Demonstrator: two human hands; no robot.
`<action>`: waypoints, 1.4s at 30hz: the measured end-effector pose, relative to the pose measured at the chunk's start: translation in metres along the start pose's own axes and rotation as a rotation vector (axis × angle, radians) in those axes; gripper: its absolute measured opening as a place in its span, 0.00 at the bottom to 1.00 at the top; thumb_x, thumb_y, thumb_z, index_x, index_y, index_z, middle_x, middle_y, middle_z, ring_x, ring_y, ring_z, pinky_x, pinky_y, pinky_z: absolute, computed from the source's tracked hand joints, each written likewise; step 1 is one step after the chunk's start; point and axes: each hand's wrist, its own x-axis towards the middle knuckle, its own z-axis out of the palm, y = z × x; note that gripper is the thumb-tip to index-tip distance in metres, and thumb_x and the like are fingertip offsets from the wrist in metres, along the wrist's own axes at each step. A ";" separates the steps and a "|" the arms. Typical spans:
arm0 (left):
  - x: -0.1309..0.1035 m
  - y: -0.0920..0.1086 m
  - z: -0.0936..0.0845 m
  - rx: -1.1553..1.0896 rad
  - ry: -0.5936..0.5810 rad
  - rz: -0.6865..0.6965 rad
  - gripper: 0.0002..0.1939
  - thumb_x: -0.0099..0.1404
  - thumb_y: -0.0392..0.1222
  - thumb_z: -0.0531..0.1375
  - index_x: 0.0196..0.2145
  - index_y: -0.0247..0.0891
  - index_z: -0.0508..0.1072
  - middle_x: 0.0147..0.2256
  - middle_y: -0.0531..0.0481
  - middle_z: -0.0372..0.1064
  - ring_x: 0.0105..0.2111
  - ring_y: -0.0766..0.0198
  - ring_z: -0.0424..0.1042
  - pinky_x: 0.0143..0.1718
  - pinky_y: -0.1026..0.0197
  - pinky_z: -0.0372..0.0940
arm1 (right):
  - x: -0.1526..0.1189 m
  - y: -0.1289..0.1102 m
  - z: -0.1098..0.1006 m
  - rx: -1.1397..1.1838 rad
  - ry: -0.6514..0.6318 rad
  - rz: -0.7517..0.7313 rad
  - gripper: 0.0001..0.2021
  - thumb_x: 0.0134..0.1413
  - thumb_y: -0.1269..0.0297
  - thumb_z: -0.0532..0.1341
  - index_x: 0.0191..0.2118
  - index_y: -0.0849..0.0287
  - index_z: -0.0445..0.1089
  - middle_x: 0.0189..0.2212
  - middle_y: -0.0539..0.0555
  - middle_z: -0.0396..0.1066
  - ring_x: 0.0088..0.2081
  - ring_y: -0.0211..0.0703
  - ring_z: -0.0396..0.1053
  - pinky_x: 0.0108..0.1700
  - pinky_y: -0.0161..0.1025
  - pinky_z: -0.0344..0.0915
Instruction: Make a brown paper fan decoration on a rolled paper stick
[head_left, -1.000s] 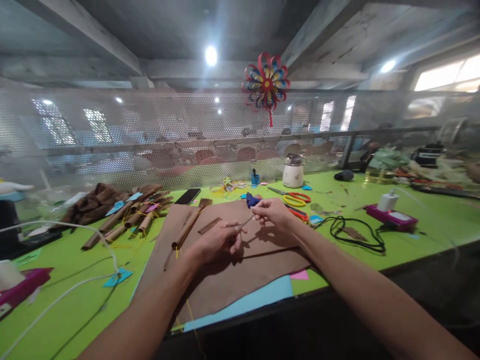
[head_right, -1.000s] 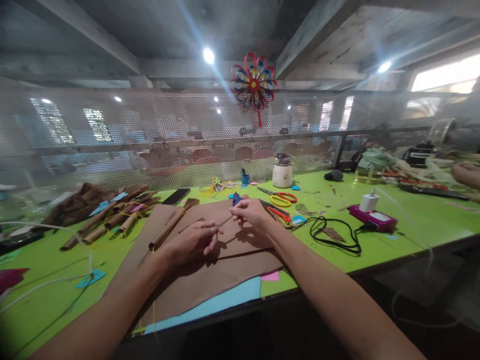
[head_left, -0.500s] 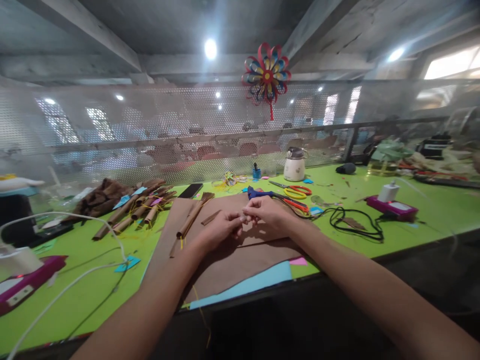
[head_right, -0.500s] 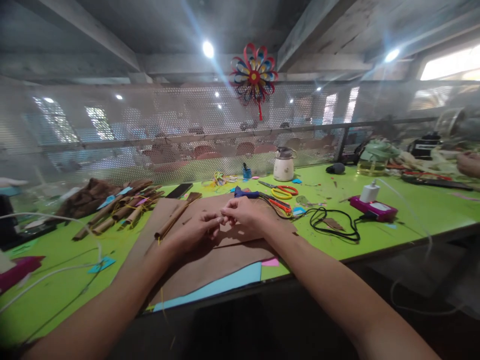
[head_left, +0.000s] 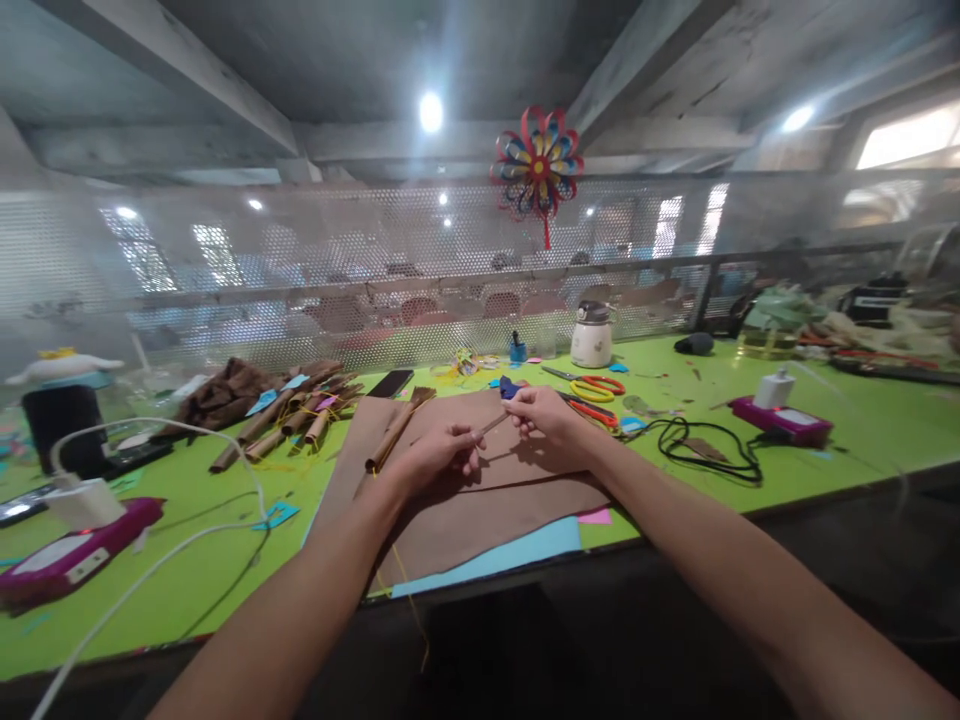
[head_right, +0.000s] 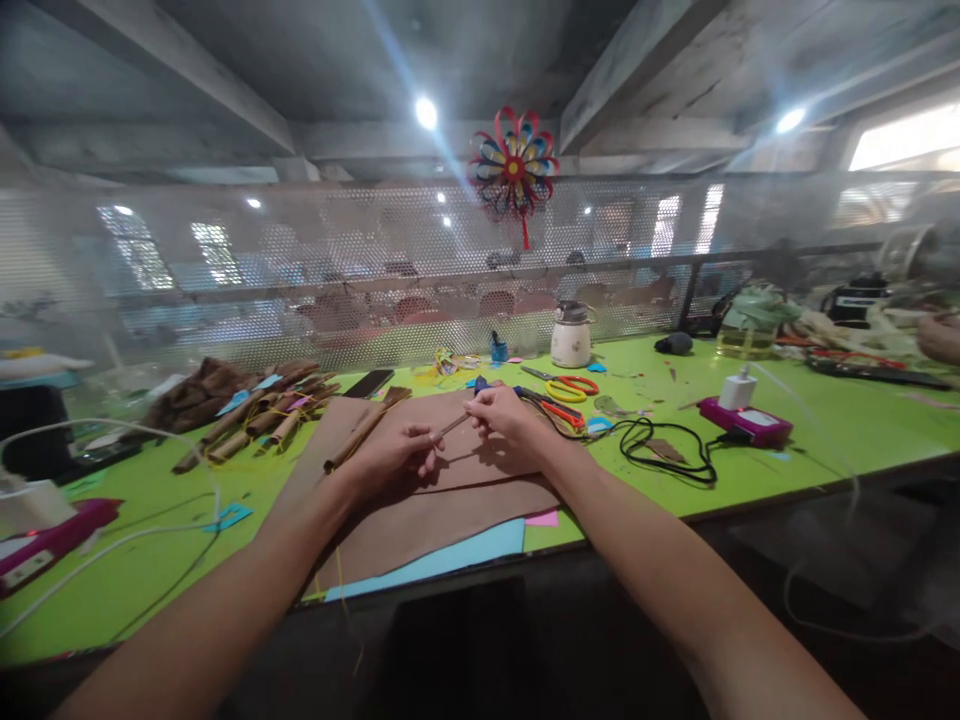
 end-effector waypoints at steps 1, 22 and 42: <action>0.000 -0.001 -0.001 -0.003 -0.007 0.009 0.14 0.61 0.49 0.61 0.30 0.34 0.69 0.19 0.49 0.68 0.18 0.69 0.66 0.23 0.65 0.57 | 0.001 0.001 -0.001 0.008 0.011 0.001 0.21 0.38 0.50 0.70 0.21 0.61 0.64 0.15 0.46 0.63 0.15 0.29 0.59 0.18 0.30 0.58; -0.006 0.003 0.003 -0.241 -0.160 -0.011 0.17 0.63 0.51 0.58 0.34 0.31 0.71 0.24 0.46 0.69 0.22 0.66 0.67 0.23 0.65 0.55 | -0.012 -0.008 0.011 0.170 -0.158 -0.096 0.16 0.42 0.54 0.70 0.26 0.63 0.71 0.22 0.49 0.67 0.23 0.34 0.63 0.29 0.36 0.61; -0.005 0.006 0.009 -0.334 -0.193 0.052 0.13 0.65 0.45 0.59 0.39 0.29 0.72 0.30 0.41 0.73 0.29 0.63 0.73 0.35 0.61 0.67 | -0.012 -0.007 0.009 0.225 -0.166 0.056 0.16 0.42 0.53 0.70 0.31 0.61 0.72 0.24 0.49 0.69 0.24 0.31 0.62 0.27 0.31 0.59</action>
